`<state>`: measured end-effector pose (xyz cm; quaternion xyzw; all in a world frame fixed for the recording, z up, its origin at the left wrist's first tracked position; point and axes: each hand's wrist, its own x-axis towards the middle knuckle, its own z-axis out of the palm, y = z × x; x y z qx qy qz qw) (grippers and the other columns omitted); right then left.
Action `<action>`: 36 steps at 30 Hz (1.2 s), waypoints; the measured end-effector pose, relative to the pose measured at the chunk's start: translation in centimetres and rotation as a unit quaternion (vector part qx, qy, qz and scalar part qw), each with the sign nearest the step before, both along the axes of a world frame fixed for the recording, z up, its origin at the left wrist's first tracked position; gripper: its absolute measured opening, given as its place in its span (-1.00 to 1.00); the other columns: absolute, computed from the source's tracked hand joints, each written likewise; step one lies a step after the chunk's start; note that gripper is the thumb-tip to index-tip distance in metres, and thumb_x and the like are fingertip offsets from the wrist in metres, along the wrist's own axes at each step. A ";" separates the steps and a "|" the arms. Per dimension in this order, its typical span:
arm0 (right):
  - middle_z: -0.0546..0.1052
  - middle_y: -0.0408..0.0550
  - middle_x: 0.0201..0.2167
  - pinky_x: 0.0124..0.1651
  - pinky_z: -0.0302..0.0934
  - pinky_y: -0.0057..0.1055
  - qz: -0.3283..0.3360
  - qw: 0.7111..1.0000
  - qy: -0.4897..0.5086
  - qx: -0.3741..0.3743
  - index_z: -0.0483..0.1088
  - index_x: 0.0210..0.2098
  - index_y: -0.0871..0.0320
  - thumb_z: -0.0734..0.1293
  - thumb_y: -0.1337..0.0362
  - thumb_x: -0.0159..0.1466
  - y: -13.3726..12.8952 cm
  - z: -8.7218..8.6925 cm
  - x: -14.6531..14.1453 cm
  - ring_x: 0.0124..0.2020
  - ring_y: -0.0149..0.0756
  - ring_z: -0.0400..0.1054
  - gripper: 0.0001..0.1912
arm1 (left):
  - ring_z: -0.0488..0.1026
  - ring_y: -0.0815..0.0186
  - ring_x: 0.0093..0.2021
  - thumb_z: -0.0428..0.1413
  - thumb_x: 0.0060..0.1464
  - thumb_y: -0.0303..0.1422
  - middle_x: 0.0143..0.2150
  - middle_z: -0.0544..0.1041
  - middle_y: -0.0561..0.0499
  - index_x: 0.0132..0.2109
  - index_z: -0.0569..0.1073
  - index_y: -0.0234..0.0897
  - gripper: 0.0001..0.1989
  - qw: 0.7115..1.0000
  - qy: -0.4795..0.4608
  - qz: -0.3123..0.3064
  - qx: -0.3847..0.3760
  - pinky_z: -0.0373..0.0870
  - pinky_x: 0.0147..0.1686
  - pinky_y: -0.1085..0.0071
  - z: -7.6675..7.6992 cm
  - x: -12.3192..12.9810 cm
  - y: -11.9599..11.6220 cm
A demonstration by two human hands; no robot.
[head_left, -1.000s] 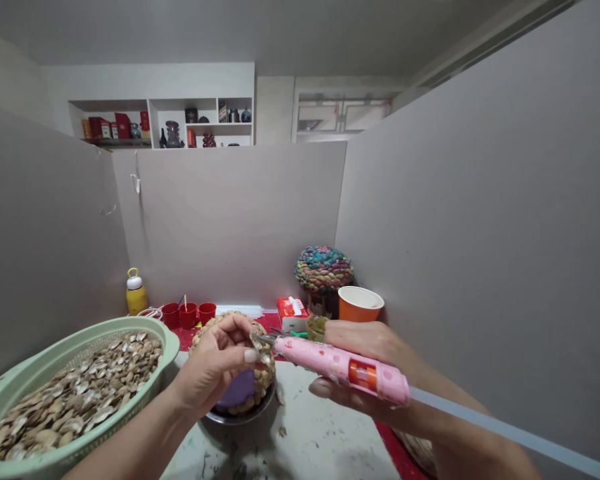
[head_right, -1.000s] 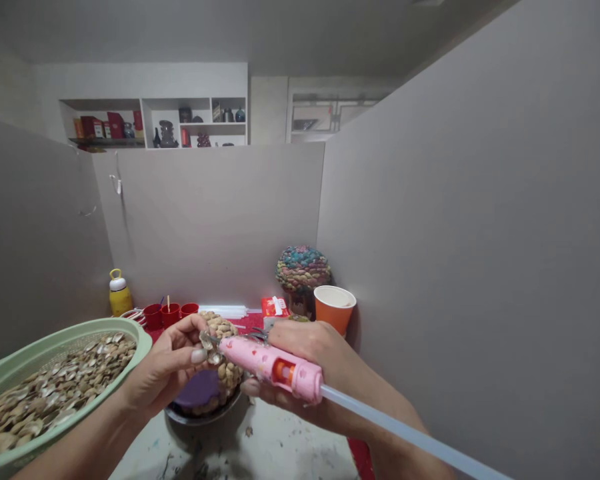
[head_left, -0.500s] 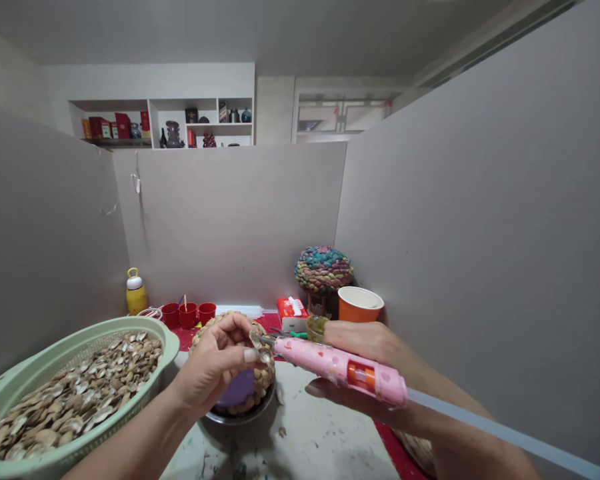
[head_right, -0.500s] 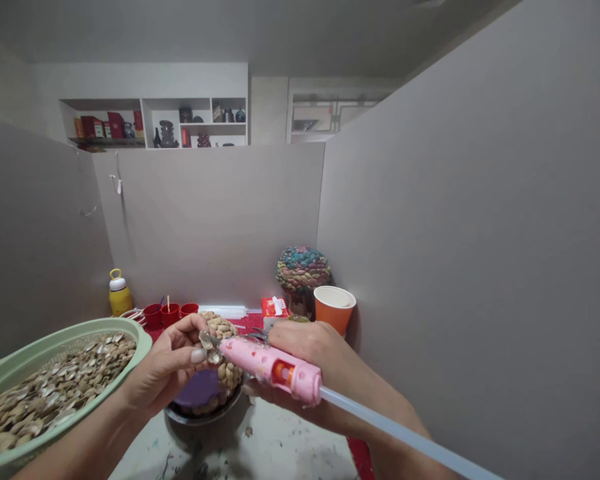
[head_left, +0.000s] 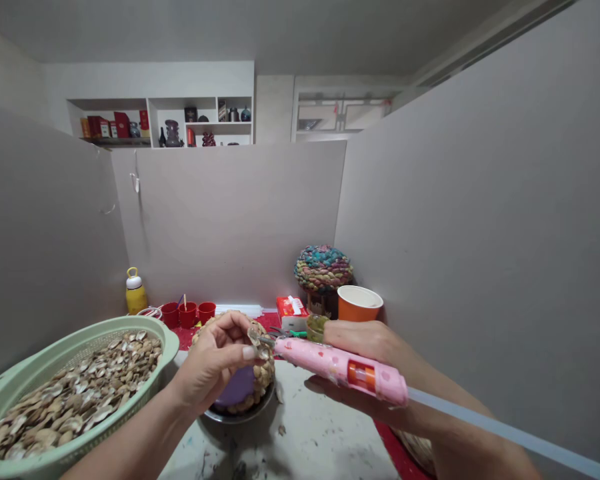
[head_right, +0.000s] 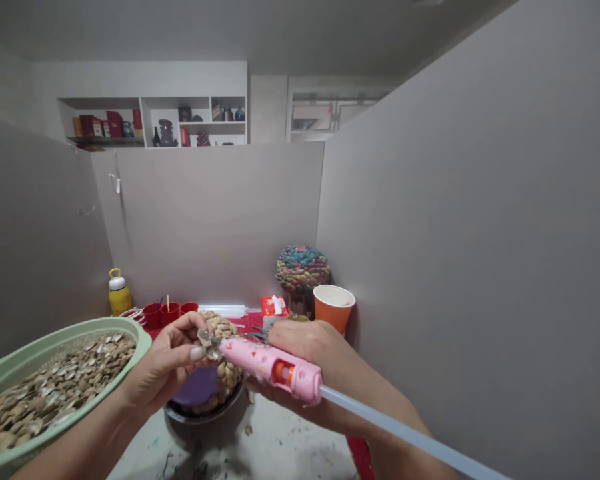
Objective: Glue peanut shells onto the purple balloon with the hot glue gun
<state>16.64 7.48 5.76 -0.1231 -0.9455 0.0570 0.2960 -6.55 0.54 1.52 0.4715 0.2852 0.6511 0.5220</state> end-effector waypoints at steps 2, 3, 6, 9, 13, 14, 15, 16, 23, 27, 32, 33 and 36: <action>0.36 -0.11 -0.54 -0.45 0.05 -0.45 0.003 1.000 -0.002 0.005 0.36 -0.42 0.17 0.23 -0.05 0.35 0.1 0.0 0.0 -0.54 -0.39 0.18 -0.58 | 0.46 0.38 -0.32 0.36 -0.18 -0.48 -0.34 0.52 0.05 -0.30 0.49 -0.28 -0.74 1.000 -0.003 -0.002 0.002 0.47 -0.27 0.42 0.1 0.0 0.0; 0.36 -0.11 -0.54 -0.45 0.04 -0.45 0.004 1.000 -0.004 0.007 0.36 -0.42 0.17 0.23 -0.04 0.35 0.1 0.0 0.0 -0.54 -0.39 0.18 -0.58 | 0.46 0.38 -0.32 0.36 -0.18 -0.48 -0.35 0.52 0.05 -0.30 0.49 -0.28 -0.74 1.000 -0.003 -0.003 0.003 0.46 -0.27 0.43 0.1 0.1 0.0; 0.35 -0.12 -0.54 -0.45 0.04 -0.45 0.003 1.000 -0.009 0.011 0.34 -0.45 0.16 0.23 -0.02 0.36 0.1 0.0 0.1 -0.54 -0.39 0.18 -0.59 | 0.46 0.39 -0.34 0.37 -0.19 -0.48 -0.35 0.52 0.05 -0.31 0.49 -0.28 -0.74 1.000 -0.002 0.001 0.003 0.46 -0.29 0.44 0.2 0.1 0.0; 0.35 -0.11 -0.54 -0.44 0.06 -0.44 -0.003 1.000 -0.008 0.006 0.33 -0.46 0.16 0.23 -0.01 0.36 0.1 0.1 0.2 -0.53 -0.40 0.18 -0.59 | 0.47 0.40 -0.35 0.37 -0.20 -0.48 -0.36 0.52 0.06 -0.31 0.49 -0.29 -0.74 1.000 -0.004 0.003 0.004 0.46 -0.29 0.44 0.2 0.1 0.0; 0.37 -0.10 -0.53 -0.44 0.06 -0.44 -0.004 1.000 -0.008 0.009 0.35 -0.45 0.16 0.23 0.00 0.36 0.0 0.1 0.1 -0.53 -0.39 0.19 -0.60 | 0.47 0.43 -0.38 0.36 -0.18 -0.49 -0.37 0.52 0.07 -0.32 0.48 -0.29 -0.76 1.000 -0.005 -0.002 0.014 0.43 -0.34 0.50 0.3 0.0 0.0; 0.37 -0.10 -0.53 -0.44 0.06 -0.43 -0.002 1.000 -0.008 0.012 0.35 -0.45 0.16 0.23 0.00 0.36 0.0 0.1 0.1 -0.53 -0.39 0.19 -0.60 | 0.47 0.43 -0.38 0.36 -0.18 -0.49 -0.37 0.53 0.08 -0.32 0.48 -0.29 -0.76 1.000 -0.005 -0.002 0.015 0.43 -0.34 0.51 0.3 0.0 0.0; 0.37 -0.10 -0.53 -0.44 0.06 -0.43 -0.003 1.000 -0.009 0.013 0.34 -0.46 0.16 0.22 0.01 0.36 0.0 0.1 0.1 -0.53 -0.38 0.19 -0.60 | 0.47 0.43 -0.37 0.36 -0.18 -0.49 -0.36 0.53 0.08 -0.32 0.48 -0.28 -0.75 1.000 -0.005 -0.001 0.016 0.43 -0.34 0.52 0.3 0.1 -0.1; 0.37 -0.09 -0.53 -0.44 0.07 -0.43 -0.007 1.000 -0.008 0.013 0.34 -0.47 0.16 0.22 0.02 0.36 0.0 0.1 0.1 -0.53 -0.38 0.20 -0.60 | 0.48 0.43 -0.38 0.36 -0.19 -0.49 -0.36 0.53 0.08 -0.32 0.48 -0.28 -0.75 1.000 -0.006 0.000 0.015 0.42 -0.35 0.52 0.4 0.1 -0.1; 0.36 -0.10 -0.54 -0.46 0.04 -0.43 -0.012 1.000 -0.007 0.020 0.34 -0.46 0.16 0.22 -0.02 0.35 0.2 -0.2 0.2 -0.54 -0.39 0.17 -0.58 | 0.47 0.42 -0.37 0.36 -0.20 -0.48 -0.38 0.53 0.08 -0.33 0.46 -0.27 -0.73 1.000 0.003 0.012 0.009 0.44 -0.31 0.49 0.6 0.1 -0.3; 0.33 -0.13 -0.56 -0.48 0.00 -0.44 -0.014 1.000 -0.003 0.027 0.31 -0.47 0.16 0.20 -0.05 0.35 0.4 -0.4 0.2 -0.56 -0.41 0.14 -0.57 | 0.47 0.42 -0.35 0.36 -0.19 -0.47 -0.37 0.53 0.08 -0.32 0.46 -0.27 -0.74 1.000 0.014 0.015 0.015 0.42 -0.31 0.48 0.5 -0.1 -0.1; 0.31 -0.14 -0.57 -0.49 -0.03 -0.44 -0.020 0.999 -0.013 0.035 0.28 -0.49 0.16 0.22 -0.05 0.35 0.5 -0.5 0.3 -0.57 -0.42 0.11 -0.56 | 0.45 0.42 -0.34 0.36 -0.19 -0.47 -0.36 0.53 0.07 -0.32 0.45 -0.26 -0.73 0.999 0.018 0.023 0.017 0.40 -0.31 0.49 0.3 -0.2 0.0; 0.30 -0.15 -0.57 -0.49 -0.04 -0.44 -0.020 0.999 -0.014 0.036 0.27 -0.49 0.16 0.21 -0.04 0.35 0.5 -0.5 0.3 -0.57 -0.43 0.10 -0.56 | 0.45 0.42 -0.34 0.36 -0.19 -0.46 -0.36 0.52 0.07 -0.32 0.45 -0.26 -0.73 0.999 0.019 0.024 0.018 0.40 -0.32 0.49 0.3 -0.2 0.0; 0.28 -0.16 -0.58 -0.50 -0.04 -0.45 -0.016 0.999 -0.007 0.033 0.25 -0.52 0.15 0.21 -0.03 0.35 0.5 -0.4 0.2 -0.58 -0.43 0.10 -0.55 | 0.46 0.42 -0.34 0.37 -0.19 -0.46 -0.35 0.52 0.07 -0.31 0.45 -0.26 -0.72 0.999 0.014 0.026 0.019 0.41 -0.30 0.47 0.2 -0.1 0.0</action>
